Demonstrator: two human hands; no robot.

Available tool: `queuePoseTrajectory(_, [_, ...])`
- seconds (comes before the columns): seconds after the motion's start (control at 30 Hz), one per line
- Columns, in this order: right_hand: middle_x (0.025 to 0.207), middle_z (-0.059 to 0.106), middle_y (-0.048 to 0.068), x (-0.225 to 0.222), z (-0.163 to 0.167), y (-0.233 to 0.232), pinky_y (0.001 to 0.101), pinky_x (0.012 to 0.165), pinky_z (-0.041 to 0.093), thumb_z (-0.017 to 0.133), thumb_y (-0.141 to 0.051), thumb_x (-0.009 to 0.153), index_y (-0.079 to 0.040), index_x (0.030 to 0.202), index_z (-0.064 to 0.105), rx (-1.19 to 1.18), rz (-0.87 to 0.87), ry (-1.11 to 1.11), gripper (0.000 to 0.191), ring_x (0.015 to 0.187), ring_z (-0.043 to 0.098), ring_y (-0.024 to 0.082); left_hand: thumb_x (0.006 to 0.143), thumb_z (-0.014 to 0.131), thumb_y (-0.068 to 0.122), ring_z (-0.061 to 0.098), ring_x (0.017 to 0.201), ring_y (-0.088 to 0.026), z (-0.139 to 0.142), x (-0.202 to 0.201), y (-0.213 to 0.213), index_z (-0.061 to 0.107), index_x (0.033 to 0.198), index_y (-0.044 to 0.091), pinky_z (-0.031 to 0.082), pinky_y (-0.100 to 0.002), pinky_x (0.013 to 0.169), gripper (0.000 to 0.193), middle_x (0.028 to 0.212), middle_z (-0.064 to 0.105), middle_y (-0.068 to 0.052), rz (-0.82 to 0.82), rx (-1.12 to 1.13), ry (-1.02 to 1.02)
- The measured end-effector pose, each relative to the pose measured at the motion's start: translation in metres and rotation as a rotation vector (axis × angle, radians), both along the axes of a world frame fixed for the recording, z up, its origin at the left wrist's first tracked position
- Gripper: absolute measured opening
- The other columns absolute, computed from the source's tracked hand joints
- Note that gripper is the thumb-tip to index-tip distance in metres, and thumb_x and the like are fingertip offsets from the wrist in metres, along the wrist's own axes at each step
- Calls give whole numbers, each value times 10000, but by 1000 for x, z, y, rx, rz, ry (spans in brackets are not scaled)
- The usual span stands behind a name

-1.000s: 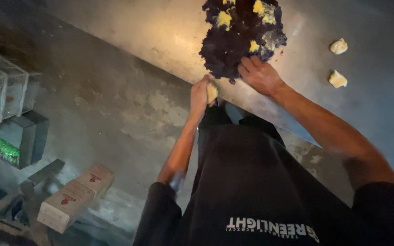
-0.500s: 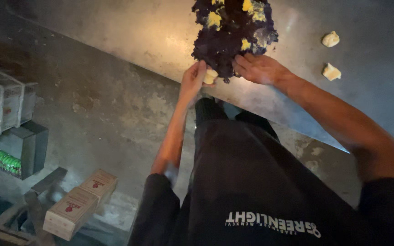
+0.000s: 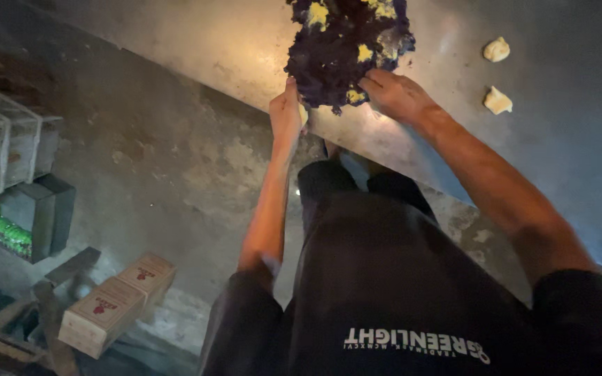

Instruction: The person pinches small pieces from a large dark dough mass on a metal worktable, rolls each piece between the palms into a round ball, and sets the balls aside. The person then carries a tray holding rows of formed dough balls across the production area and returns to continue portioning more pieces.

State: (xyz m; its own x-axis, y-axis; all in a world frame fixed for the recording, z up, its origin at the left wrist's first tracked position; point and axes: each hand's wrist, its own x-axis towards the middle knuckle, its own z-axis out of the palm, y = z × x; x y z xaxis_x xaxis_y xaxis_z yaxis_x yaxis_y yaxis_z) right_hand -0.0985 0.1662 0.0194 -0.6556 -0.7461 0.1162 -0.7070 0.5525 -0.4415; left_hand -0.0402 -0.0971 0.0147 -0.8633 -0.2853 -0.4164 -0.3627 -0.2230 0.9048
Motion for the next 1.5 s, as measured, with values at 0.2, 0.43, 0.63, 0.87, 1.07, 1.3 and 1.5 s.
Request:
queuePoseTrajectory(0.2, [1105,701,115,28,39,68,322,873,547,668,-21,980,6,1388,599,-511,-359,-1074,414,985,692,156,1128,587,443,430,681,-82,-12,-14,62,556,822,-44,346,-292,590,576,691,488,-9,-164,-372,78])
queuePoseTrajectory(0.43, [996,747,88,76,102,179,299,782,558,682,-13,962,-2,1286,714,-554,-664,-793,326,829,672,132,1058,644,264,679,1034,-113,-2,-8,216,635,1405,34,580,-272,901,416,1189,728,-45,-493,391,106])
queuePoseTrajectory(0.63, [994,770,116,107,89,232,303,793,618,786,44,934,-6,1062,761,-665,-863,-425,139,868,745,142,1053,640,199,691,1056,-131,25,26,329,586,1447,30,598,-290,934,432,1243,708,-79,-562,512,118])
queuePoseTrajectory(0.87, [1299,688,116,142,64,302,285,1019,597,741,128,894,25,1351,598,-1144,-751,-686,489,1210,686,159,1043,688,89,654,1174,-110,32,46,381,631,1397,-21,534,-231,1006,375,1391,665,-81,-743,373,237])
queuePoseTrajectory(1.07, [1141,727,73,162,64,324,313,945,632,759,25,1009,-1,1136,589,-1045,-769,-634,214,1141,744,169,1059,700,69,623,946,-103,31,40,389,679,1416,-17,563,-232,835,368,1166,714,-133,-890,79,205])
queuePoseTrajectory(1.3, [1057,669,134,182,38,326,378,840,593,748,19,998,-47,1120,753,-440,-860,84,139,1005,726,299,1053,609,-52,632,883,-158,-12,69,441,677,1296,-6,572,-308,699,256,1109,692,-86,-574,319,117])
queuePoseTrajectory(1.5, [1088,647,166,174,-17,333,447,765,561,715,0,913,-37,1180,718,-362,-825,-103,270,902,675,373,955,643,43,692,902,-173,-31,91,438,615,1362,136,611,-319,729,419,1078,692,-59,-826,-242,273])
